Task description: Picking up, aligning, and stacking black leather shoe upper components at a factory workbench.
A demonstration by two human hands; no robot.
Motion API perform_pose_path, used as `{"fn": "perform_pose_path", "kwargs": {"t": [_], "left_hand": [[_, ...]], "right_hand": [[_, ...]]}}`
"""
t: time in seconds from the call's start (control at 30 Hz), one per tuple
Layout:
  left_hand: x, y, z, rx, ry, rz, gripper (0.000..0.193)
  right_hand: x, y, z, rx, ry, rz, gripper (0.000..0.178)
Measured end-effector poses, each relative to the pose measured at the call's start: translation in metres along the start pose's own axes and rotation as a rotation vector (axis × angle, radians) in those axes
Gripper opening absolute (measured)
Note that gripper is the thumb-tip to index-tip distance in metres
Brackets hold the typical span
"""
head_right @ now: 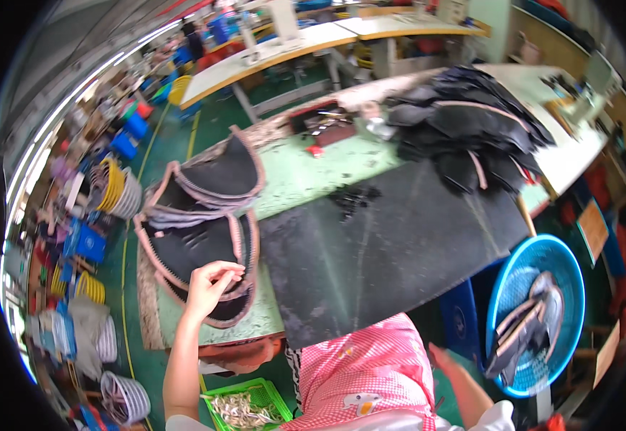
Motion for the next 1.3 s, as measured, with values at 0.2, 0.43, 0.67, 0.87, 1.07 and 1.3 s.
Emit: {"fn": "perform_pose_path", "kwargs": {"t": [0.2,0.43,0.67,0.87,1.07,1.3], "left_hand": [[-0.140,-0.032,0.016,0.238,0.546,0.858,0.021],[-0.136,-0.026,-0.074,-0.101,-0.321,0.876,0.067],[-0.107,-0.022,-0.039,-0.155,0.022,0.931,0.067],[-0.099,-0.010,-0.042,-0.110,0.203,1.004,0.067],[-0.102,-0.105,-0.165,-0.223,-0.444,1.168,0.061],[-0.161,-0.072,-0.052,0.015,-0.040,1.014,0.055]], "right_hand": [[0.086,0.076,-0.052,-0.096,-0.052,-0.307,0.052],[0.188,0.154,-0.149,-0.183,-0.337,-0.477,0.050],[0.207,0.137,-0.182,-0.234,-0.649,-0.569,0.049],[0.162,0.105,-0.216,-0.391,-0.988,-0.500,0.049],[0.062,0.004,-0.189,-0.470,-1.395,-0.432,0.048],[0.130,-0.263,-0.381,-0.359,-1.217,-0.776,0.035]]}}
Point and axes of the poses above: each hand's wrist, its own y-axis towards the middle knuckle, its own x-axis out of the palm, z = x × y, the point moved 9 cm from there along y, towards the middle knuckle, and after that the axes turned 4 degrees about -x, right-handed, at the moved point
